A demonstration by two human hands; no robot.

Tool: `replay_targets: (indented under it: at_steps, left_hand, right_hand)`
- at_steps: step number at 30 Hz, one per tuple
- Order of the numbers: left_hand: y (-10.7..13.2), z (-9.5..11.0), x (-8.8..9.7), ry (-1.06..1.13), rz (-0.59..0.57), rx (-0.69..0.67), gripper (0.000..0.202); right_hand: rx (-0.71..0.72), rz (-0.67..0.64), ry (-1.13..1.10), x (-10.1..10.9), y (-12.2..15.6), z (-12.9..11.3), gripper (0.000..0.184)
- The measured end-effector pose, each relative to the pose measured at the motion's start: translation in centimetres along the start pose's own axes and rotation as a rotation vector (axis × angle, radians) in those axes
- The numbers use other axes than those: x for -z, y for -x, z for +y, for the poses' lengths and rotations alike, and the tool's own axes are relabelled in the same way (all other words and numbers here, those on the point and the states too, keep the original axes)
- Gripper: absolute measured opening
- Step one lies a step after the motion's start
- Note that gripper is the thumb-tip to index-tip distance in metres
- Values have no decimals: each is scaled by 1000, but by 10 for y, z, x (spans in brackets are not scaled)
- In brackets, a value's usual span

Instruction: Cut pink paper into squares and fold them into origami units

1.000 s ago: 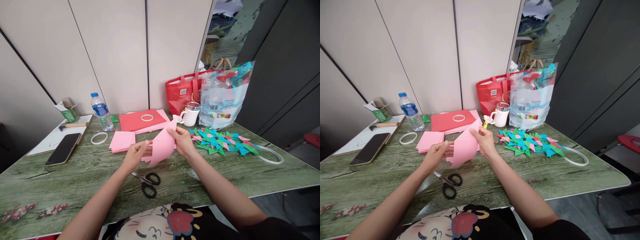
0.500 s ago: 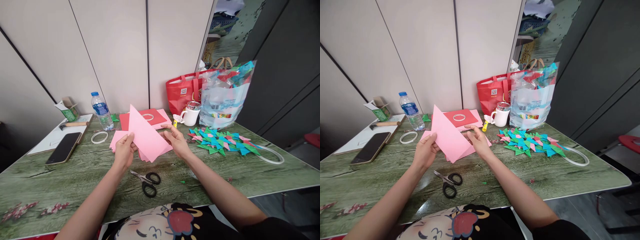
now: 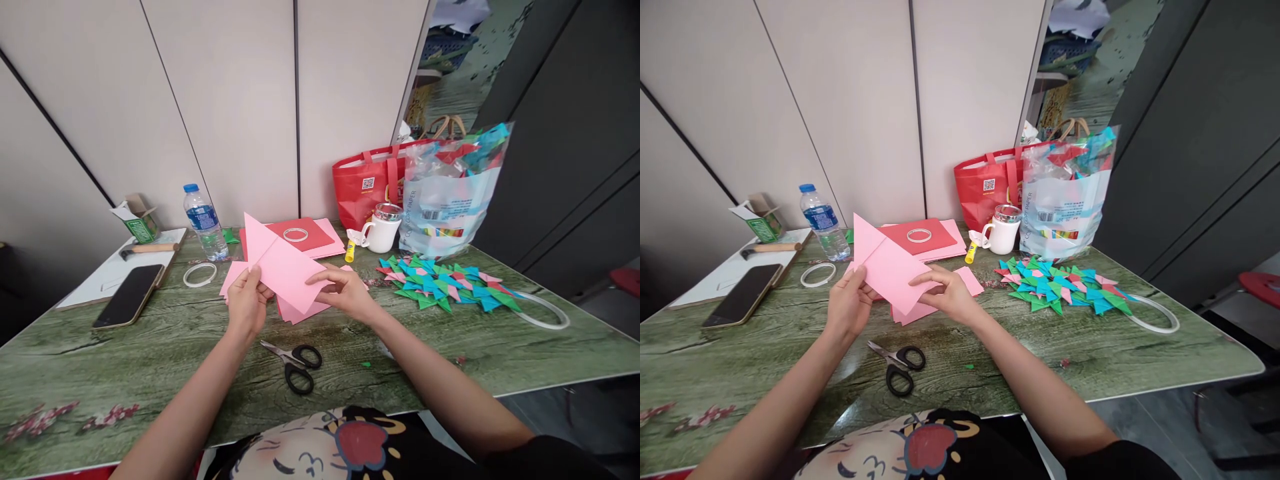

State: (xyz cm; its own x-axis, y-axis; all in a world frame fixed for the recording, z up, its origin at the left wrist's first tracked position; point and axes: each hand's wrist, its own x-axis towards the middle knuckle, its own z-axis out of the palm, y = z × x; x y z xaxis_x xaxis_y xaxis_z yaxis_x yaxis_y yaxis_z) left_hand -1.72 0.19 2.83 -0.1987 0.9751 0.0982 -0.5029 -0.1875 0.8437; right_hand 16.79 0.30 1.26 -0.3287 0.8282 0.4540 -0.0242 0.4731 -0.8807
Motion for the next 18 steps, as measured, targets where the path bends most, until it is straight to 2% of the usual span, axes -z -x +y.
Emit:
replay_targets:
  at_steps: [4, 6, 9, 12, 15, 18]
  left_hand:
    - [5, -3, -3, -21, -81, 17, 23]
    - [8, -3, -6, -28, -144, 26, 26]
    - [15, -3, -10, -28, -296, 17, 27]
    - [20, -5, -12, -2, -458, 44, 27]
    - [23, -9, -12, 1, -528, 100, 15]
    - [24, -11, -11, -16, -522, 131, 9]
  right_hand:
    - [24, 68, -44, -2, 0, -1, 28]
    - [33, 127, -26, -2, -1, -2, 24]
    - [38, 229, 14, -1, -1, -1, 16]
    - [12, 321, 8, -2, -1, 0, 16]
    - [-36, 374, -55, -4, -1, 0, 25]
    - [-56, 385, -145, -5, -1, -1, 40]
